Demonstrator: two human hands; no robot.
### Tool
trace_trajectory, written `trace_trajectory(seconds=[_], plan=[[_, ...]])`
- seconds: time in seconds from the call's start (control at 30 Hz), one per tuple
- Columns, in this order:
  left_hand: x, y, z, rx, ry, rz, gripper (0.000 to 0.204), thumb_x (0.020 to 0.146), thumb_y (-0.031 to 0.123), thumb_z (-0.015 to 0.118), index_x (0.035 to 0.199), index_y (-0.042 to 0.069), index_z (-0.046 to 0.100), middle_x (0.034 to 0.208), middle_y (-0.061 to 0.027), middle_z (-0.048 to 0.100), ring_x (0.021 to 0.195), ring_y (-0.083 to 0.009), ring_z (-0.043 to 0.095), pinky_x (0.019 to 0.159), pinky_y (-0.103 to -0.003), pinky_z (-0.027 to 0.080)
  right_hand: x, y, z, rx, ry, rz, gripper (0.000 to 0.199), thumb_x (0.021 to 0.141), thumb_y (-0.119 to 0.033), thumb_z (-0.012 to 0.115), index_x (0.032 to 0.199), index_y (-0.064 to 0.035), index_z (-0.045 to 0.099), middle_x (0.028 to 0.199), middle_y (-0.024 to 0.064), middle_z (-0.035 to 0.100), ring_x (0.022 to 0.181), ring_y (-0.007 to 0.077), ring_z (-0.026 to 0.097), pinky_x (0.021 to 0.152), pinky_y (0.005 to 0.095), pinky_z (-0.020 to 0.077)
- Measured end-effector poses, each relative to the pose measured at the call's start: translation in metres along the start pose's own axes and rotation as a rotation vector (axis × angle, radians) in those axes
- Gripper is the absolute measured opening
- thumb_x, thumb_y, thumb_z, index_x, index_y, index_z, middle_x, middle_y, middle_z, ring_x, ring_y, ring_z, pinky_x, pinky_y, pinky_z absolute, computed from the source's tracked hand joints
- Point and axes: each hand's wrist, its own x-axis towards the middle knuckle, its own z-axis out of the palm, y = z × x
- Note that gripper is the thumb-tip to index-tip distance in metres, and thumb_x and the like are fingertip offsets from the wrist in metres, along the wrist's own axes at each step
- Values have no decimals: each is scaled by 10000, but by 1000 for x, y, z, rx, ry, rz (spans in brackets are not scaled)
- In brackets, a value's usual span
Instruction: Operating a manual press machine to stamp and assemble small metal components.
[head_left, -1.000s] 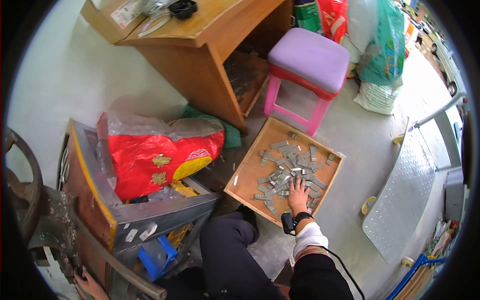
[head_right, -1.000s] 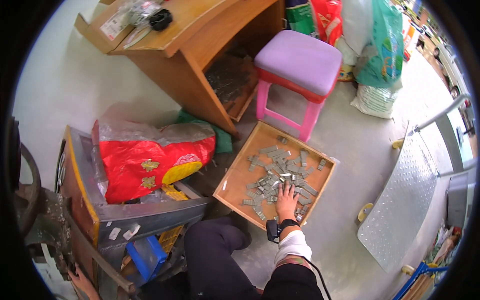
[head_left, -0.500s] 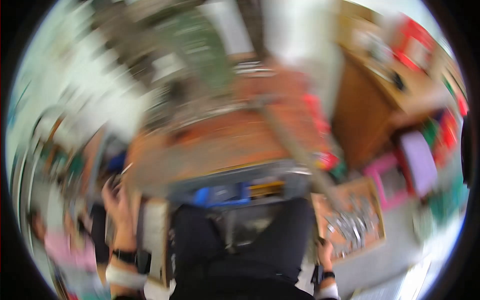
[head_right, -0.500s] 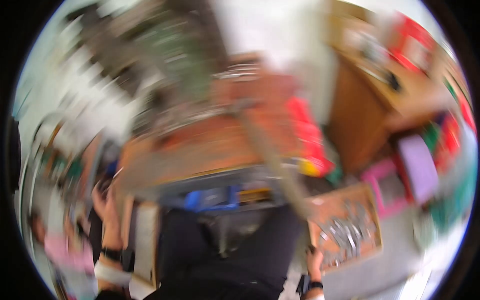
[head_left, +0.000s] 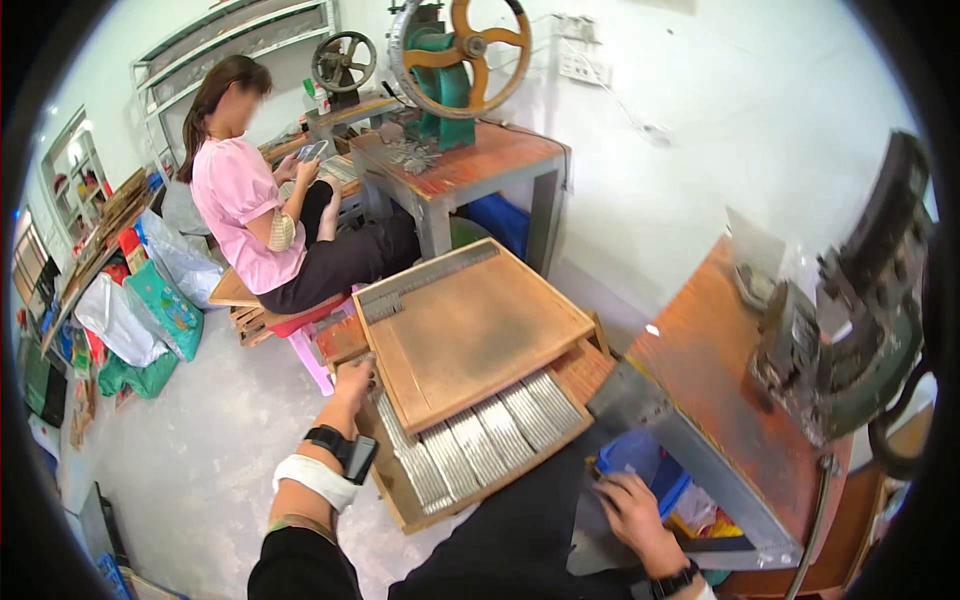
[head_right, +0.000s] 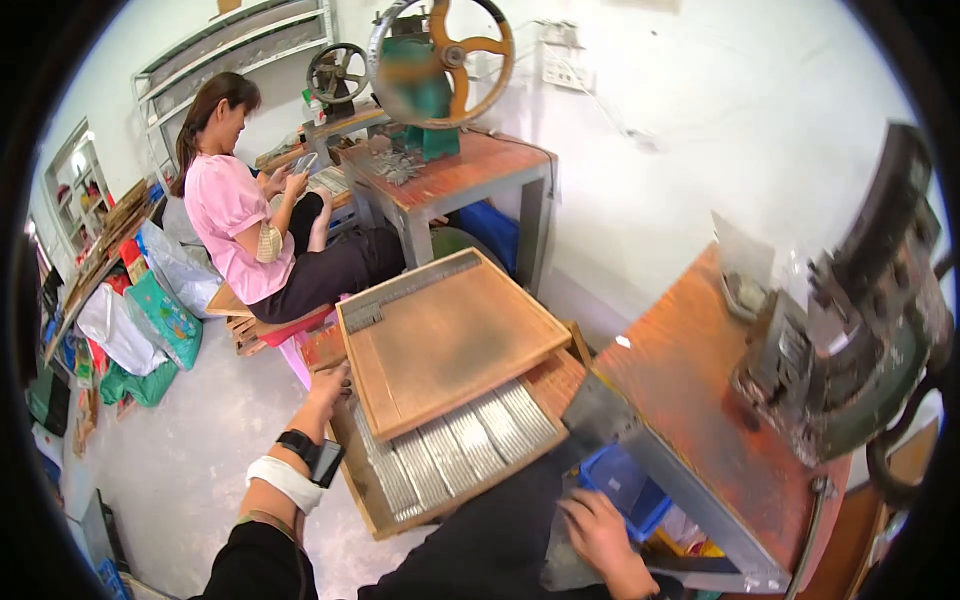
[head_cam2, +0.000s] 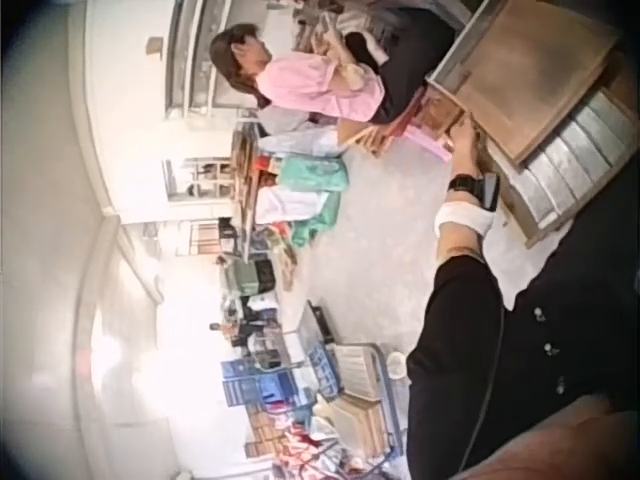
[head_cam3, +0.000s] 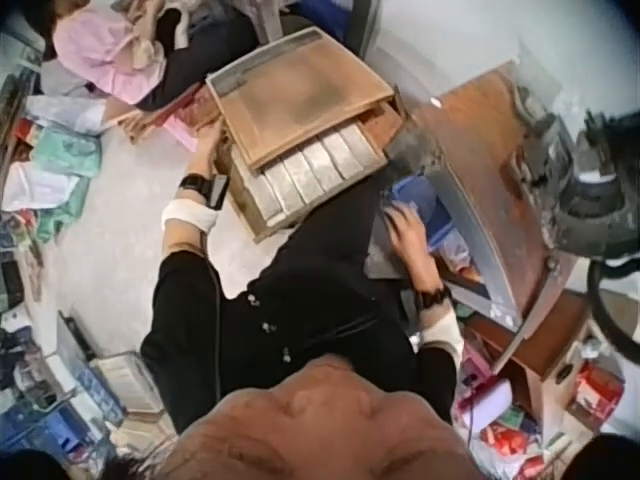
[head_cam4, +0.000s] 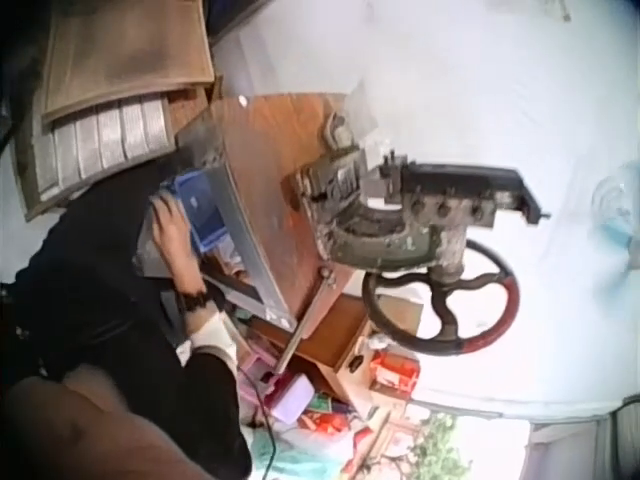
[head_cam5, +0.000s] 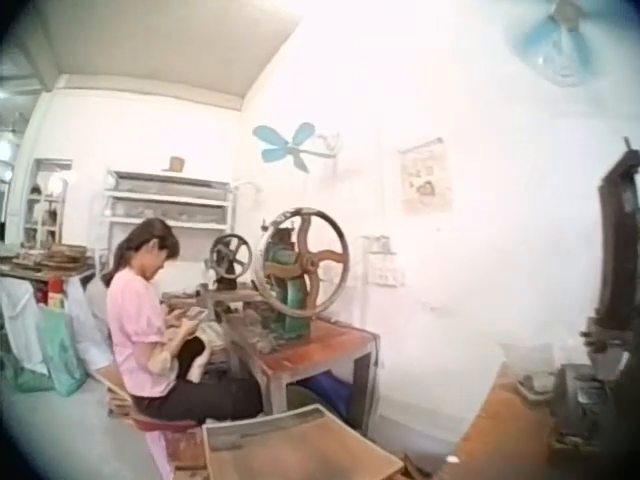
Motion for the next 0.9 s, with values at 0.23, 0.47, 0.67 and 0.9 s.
trace_trajectory(seconds=[0.23, 0.47, 0.67, 0.9], plan=[[72, -11, 26, 431, 148, -10, 535, 751, 399, 651, 943, -99, 624, 875, -284, 633, 845, -369, 636, 734, -400, 492, 275, 63, 101, -305, 39, 3, 253, 767, -52, 557, 1016, -7, 583, 1066, 172, 548, 1016, 350, 519, 855, 432, 434], [55, 8, 26, 331, 167, 6, 514, 763, 368, 650, 910, -123, 606, 875, -315, 616, 866, -411, 616, 777, -425, 474, 364, 167, 154, -376, -552, 753, 519, 790, -405, 616, 1156, -41, 561, 1202, 181, 525, 1161, 350, 454, 954, 479, 386], [54, 5, 38, 440, 275, -2, 423, 794, 296, 627, 883, -116, 588, 878, -327, 596, 870, -440, 591, 778, -439, 465, 375, 186, 163, -367, -460, 524, 406, 767, -285, 638, 1065, -10, 619, 1120, 228, 553, 1057, 372, 526, 904, 418, 441], [72, -6, 3, 259, 201, 47, 301, 713, 186, 636, 831, -91, 639, 747, -286, 620, 768, -390, 636, 699, -423, 486, 380, 162, 140, -408, -366, 317, 248, 748, -176, 606, 873, 35, 641, 957, 258, 610, 930, 399, 576, 836, 424, 462]])
